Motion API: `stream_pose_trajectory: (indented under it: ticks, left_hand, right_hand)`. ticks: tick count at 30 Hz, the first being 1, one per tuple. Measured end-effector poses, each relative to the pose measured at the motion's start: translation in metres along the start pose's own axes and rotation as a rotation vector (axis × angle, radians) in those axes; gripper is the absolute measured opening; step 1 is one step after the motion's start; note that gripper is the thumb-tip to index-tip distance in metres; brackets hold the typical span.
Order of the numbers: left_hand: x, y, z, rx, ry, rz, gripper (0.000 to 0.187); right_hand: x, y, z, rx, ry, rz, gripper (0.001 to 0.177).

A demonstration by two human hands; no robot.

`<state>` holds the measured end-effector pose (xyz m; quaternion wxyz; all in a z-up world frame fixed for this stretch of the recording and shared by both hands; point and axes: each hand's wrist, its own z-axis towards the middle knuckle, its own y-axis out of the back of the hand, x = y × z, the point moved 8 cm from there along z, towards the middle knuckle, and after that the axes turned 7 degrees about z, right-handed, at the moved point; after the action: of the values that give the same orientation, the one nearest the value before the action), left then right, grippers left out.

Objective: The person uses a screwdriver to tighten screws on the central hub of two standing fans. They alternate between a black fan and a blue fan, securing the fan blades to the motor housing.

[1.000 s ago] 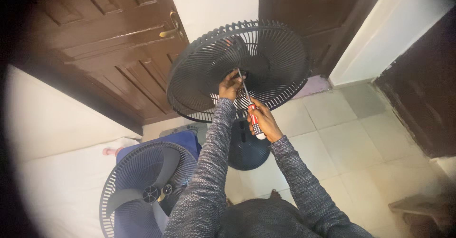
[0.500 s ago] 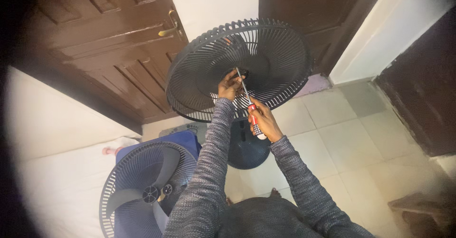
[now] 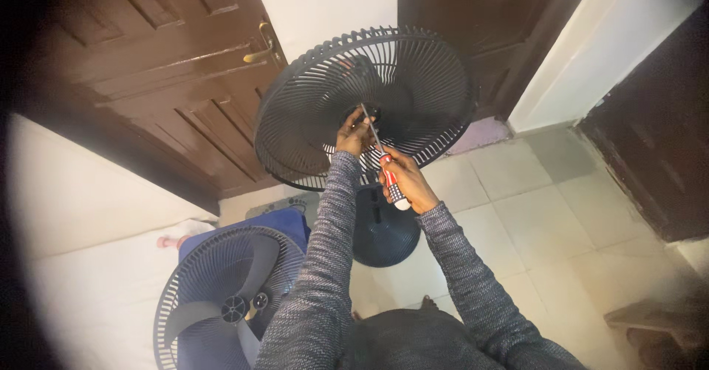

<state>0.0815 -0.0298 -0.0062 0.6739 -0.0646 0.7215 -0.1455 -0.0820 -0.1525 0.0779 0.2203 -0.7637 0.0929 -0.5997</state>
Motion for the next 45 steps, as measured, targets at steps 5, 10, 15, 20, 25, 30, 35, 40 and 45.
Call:
stream_pose_trajectory:
  ticks: [5, 10, 15, 20, 25, 30, 35, 40, 45]
  left_hand:
    - [0.005, -0.001, 0.001, 0.025, 0.061, -0.088, 0.057]
    - [0.0, -0.001, -0.003, 0.003, 0.106, -0.018, 0.055]
    - [0.002, 0.0, 0.001, -0.02, 0.139, -0.036, 0.051]
    - [0.001, 0.002, 0.0, -0.044, 0.143, -0.012, 0.049]
    - [0.0, 0.002, 0.001, -0.033, 0.144, -0.028, 0.05]
    - [-0.006, -0.001, -0.002, -0.016, 0.133, 0.015, 0.049]
    - [0.012, 0.005, 0.002, -0.049, 0.171, -0.023, 0.047]
    - [0.05, 0.024, 0.03, -0.066, 0.079, 0.052, 0.043]
    - [0.078, 0.035, 0.035, -0.126, 0.133, 0.111, 0.038]
  right_hand:
    - [-0.003, -0.002, 0.001, -0.006, -0.012, 0.042, 0.049]
    - [-0.006, -0.004, 0.0, -0.003, -0.005, 0.086, 0.049]
    - [-0.009, -0.002, 0.002, -0.012, 0.008, 0.1, 0.051]
    - [-0.011, -0.004, -0.003, -0.056, -0.006, 0.098, 0.053]
    - [-0.013, -0.003, -0.001, -0.06, -0.017, 0.121, 0.055]
    - [-0.015, -0.004, -0.001, -0.06, -0.017, 0.14, 0.055]
    - [-0.018, -0.006, -0.003, -0.021, -0.001, 0.165, 0.054]
    - [-0.02, -0.002, 0.003, -0.042, 0.003, 0.108, 0.055]
    - [-0.018, -0.003, -0.006, -0.075, -0.018, 0.04, 0.053]
